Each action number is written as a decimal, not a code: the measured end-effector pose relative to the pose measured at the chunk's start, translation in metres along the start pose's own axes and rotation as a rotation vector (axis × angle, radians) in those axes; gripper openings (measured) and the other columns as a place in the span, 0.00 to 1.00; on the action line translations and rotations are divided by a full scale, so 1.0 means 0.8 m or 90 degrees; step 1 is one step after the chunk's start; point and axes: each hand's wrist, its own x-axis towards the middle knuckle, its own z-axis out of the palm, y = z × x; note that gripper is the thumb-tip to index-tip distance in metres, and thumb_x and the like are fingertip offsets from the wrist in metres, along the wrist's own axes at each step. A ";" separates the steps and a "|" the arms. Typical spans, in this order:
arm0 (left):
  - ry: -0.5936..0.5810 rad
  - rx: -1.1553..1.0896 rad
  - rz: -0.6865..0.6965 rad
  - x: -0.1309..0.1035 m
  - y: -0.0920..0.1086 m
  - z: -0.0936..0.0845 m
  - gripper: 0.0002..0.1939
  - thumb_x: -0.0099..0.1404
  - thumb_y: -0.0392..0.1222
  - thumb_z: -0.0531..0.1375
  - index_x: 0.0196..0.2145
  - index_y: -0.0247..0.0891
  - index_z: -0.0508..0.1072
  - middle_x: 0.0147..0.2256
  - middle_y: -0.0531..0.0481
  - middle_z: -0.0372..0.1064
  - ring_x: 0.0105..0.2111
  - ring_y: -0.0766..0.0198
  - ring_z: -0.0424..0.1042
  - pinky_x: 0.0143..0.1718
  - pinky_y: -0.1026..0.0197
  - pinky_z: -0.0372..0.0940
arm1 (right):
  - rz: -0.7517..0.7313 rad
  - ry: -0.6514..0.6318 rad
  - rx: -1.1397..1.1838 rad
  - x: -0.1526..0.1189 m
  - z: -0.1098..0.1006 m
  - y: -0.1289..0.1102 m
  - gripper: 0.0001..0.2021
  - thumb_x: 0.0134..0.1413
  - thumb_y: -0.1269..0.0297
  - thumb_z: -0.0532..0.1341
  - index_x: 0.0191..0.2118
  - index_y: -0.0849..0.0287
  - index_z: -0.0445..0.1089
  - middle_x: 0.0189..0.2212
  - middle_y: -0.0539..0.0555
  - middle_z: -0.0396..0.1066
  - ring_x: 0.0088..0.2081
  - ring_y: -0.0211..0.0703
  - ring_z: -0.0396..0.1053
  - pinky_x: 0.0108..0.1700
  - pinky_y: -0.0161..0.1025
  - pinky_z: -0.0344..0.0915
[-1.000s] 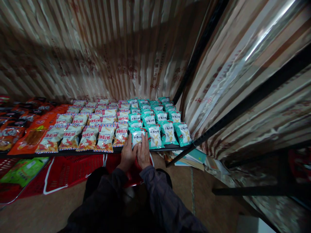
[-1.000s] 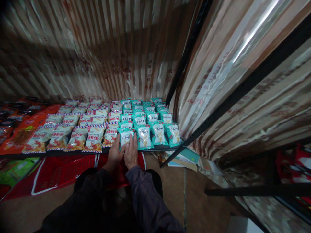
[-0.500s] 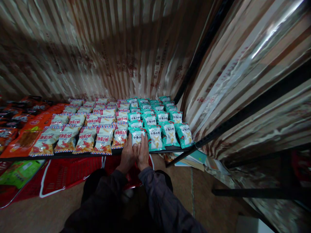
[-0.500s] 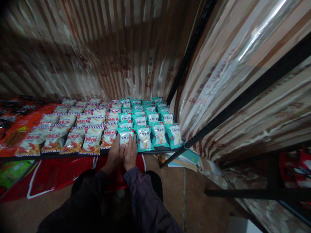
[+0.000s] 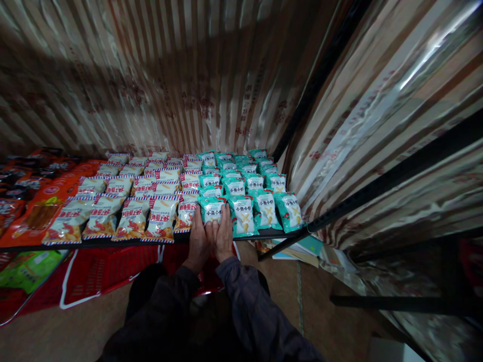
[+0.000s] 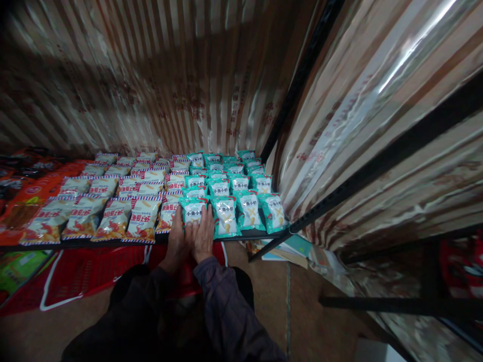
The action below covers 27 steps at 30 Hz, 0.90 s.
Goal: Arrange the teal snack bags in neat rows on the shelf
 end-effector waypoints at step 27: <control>0.125 0.005 0.129 0.015 0.005 0.002 0.21 0.69 0.41 0.45 0.57 0.33 0.61 0.62 0.36 0.49 0.63 0.56 0.49 0.63 0.49 0.47 | -0.019 -0.004 -0.035 -0.002 0.012 0.017 0.24 0.65 0.58 0.44 0.64 0.58 0.51 0.66 0.64 0.43 0.65 0.54 0.47 0.59 0.54 0.57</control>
